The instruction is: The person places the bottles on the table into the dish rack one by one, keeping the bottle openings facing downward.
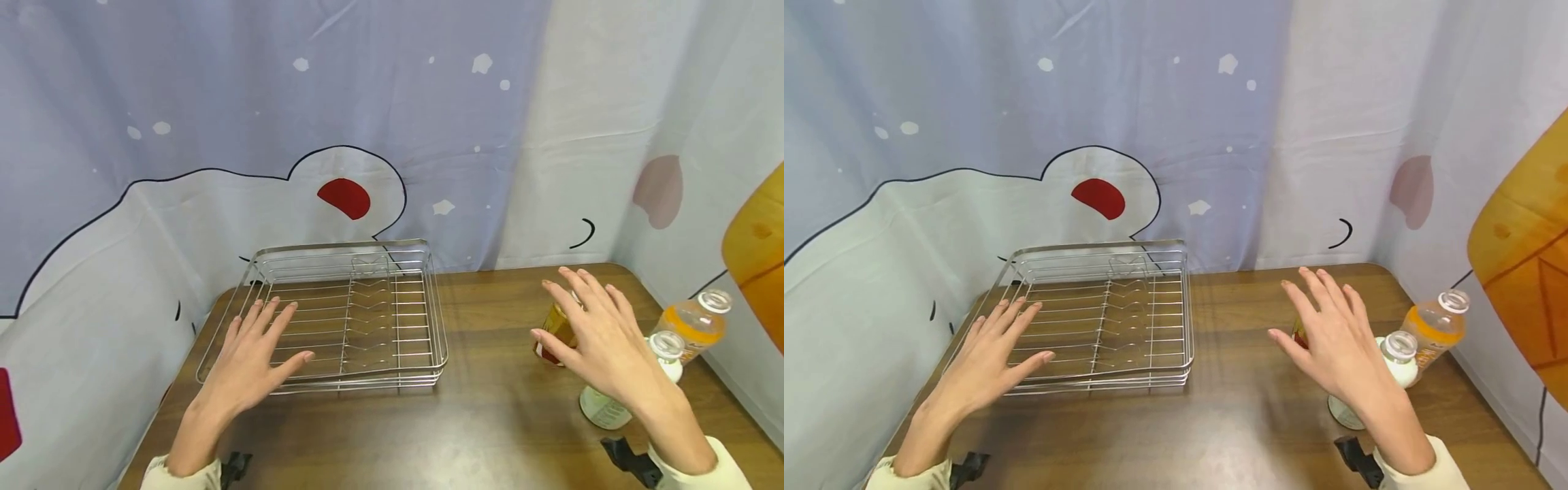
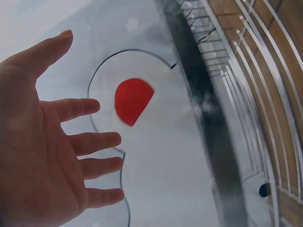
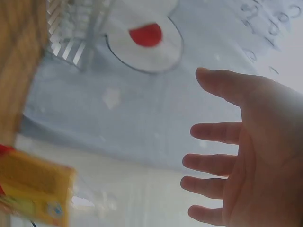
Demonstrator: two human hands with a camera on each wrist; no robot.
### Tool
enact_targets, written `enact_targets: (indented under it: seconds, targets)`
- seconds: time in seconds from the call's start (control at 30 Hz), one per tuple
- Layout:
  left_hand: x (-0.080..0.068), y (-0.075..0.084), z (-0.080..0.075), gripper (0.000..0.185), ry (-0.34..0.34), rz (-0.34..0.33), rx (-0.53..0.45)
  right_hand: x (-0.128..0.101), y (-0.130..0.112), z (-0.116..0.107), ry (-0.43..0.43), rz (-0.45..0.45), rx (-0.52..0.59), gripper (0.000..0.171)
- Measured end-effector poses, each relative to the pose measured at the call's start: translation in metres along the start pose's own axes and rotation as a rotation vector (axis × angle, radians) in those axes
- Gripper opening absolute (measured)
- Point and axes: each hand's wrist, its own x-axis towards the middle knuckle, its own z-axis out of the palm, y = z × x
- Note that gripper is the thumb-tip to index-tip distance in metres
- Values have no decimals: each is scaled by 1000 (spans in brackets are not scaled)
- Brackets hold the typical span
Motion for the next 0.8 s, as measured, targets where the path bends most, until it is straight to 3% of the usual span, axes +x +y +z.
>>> enact_targets:
  seconds: [0.2, 0.37, 0.5, 0.8]
  targets:
    - [-8, -17, -15, 84, 62, -36, -47, -15, 21, -22, 98, 57, 43, 70]
    - [-16, -45, -16, 80, 191, -70, -157, -38, 38, -28, 132, 199, 151, 74]
    - [-24, -68, -11, 78, 252, -124, -236, -57, 47, -26, 148, 317, 238, 83]
    - [-44, -106, 12, 77, 238, -265, -300, -88, 65, -9, 101, 443, 286, 96]
